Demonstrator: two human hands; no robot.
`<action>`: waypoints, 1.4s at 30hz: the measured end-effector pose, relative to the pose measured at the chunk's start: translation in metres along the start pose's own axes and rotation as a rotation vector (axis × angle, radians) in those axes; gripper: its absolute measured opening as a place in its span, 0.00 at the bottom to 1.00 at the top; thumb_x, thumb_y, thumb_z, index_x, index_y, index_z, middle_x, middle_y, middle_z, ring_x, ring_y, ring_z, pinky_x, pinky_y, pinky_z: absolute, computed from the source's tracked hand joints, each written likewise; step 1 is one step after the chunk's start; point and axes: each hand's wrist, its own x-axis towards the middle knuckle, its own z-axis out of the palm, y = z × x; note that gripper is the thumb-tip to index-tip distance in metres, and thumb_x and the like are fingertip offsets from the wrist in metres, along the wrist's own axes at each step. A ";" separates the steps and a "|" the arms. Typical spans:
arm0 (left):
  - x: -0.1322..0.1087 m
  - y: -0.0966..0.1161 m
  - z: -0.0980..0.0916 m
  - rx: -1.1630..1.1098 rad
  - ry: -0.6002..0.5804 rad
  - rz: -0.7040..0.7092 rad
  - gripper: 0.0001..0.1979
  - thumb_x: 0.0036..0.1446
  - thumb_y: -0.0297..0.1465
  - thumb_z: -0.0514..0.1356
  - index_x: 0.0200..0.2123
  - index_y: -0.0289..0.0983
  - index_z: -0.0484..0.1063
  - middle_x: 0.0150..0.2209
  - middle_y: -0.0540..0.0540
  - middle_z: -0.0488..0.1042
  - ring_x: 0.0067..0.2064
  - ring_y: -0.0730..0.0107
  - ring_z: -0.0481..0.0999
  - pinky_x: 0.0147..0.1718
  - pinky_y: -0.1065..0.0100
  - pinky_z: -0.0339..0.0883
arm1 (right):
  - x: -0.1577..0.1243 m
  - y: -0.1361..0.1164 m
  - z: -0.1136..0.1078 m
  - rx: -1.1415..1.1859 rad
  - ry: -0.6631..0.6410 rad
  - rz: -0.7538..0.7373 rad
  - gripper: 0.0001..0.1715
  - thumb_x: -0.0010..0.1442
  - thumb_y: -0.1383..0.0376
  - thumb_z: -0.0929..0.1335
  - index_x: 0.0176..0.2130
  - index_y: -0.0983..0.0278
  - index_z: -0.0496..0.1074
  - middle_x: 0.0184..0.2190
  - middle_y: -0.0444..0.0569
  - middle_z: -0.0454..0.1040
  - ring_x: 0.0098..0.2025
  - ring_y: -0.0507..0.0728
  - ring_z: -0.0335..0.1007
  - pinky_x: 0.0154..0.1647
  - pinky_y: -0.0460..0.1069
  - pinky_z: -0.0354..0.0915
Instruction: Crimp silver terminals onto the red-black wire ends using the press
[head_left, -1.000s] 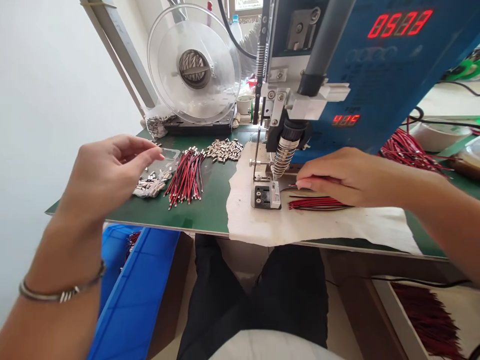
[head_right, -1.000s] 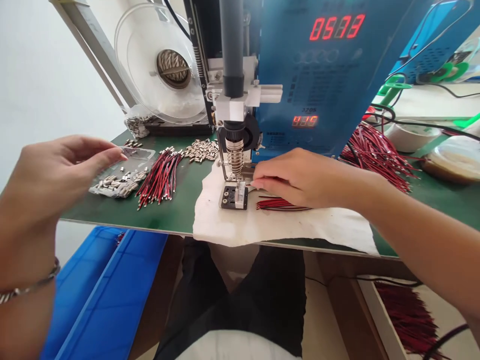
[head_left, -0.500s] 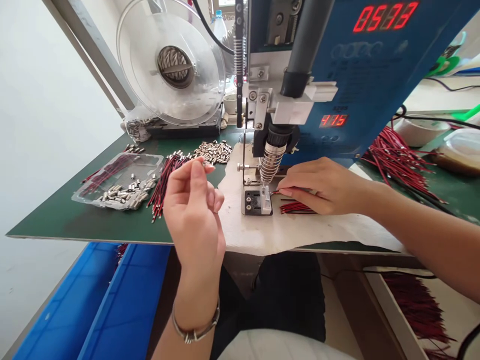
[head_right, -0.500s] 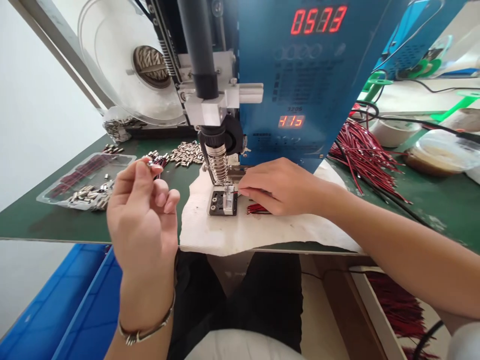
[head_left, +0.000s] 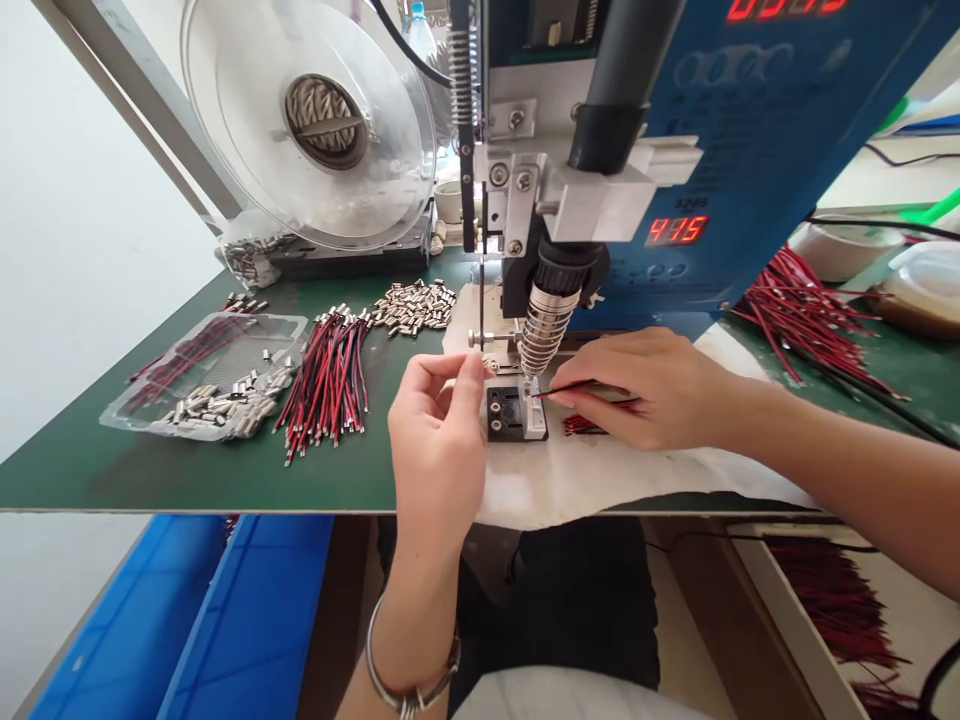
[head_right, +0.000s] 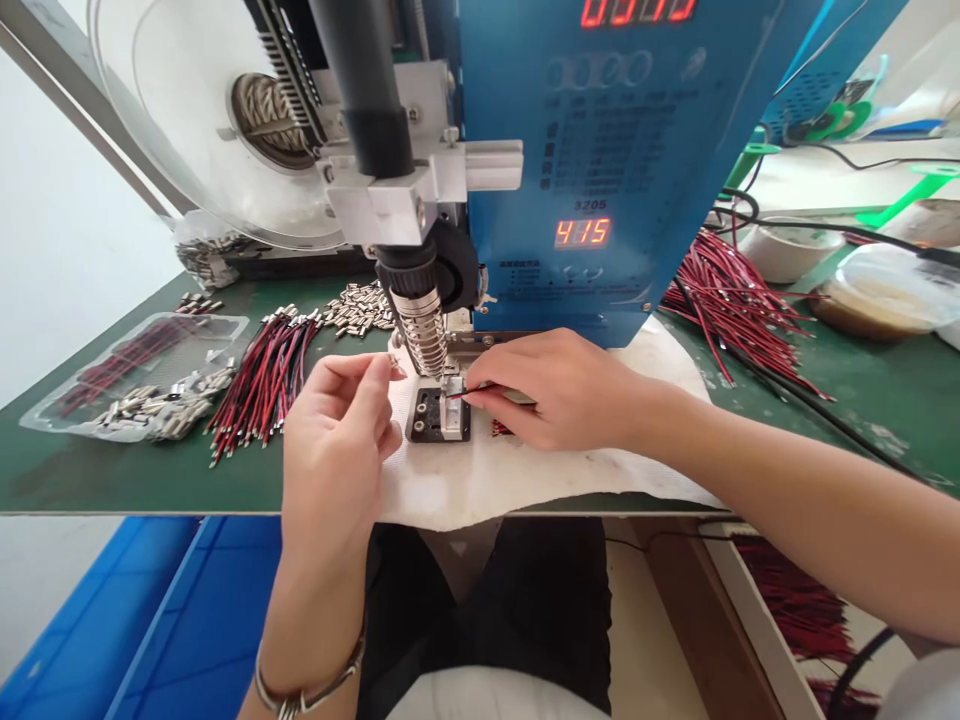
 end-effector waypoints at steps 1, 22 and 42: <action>0.000 0.001 0.002 -0.026 0.002 -0.018 0.11 0.62 0.38 0.68 0.33 0.39 0.73 0.30 0.50 0.74 0.19 0.83 0.57 0.14 0.76 0.51 | 0.000 -0.001 0.000 -0.003 0.013 -0.005 0.05 0.70 0.68 0.68 0.40 0.65 0.74 0.28 0.46 0.81 0.27 0.53 0.75 0.29 0.47 0.65; -0.010 -0.005 0.004 0.125 -0.068 -0.018 0.11 0.59 0.41 0.69 0.36 0.39 0.83 0.21 0.52 0.68 0.19 0.83 0.53 0.15 0.76 0.44 | 0.001 -0.007 -0.004 0.029 -0.009 0.146 0.11 0.72 0.65 0.66 0.37 0.62 0.75 0.25 0.43 0.80 0.24 0.51 0.71 0.25 0.47 0.60; -0.014 0.000 0.001 0.175 -0.046 -0.028 0.10 0.59 0.40 0.70 0.35 0.39 0.80 0.25 0.51 0.70 0.20 0.82 0.55 0.16 0.75 0.47 | 0.006 -0.012 -0.003 0.197 0.029 0.270 0.09 0.67 0.68 0.71 0.35 0.64 0.82 0.23 0.41 0.80 0.21 0.47 0.66 0.24 0.45 0.59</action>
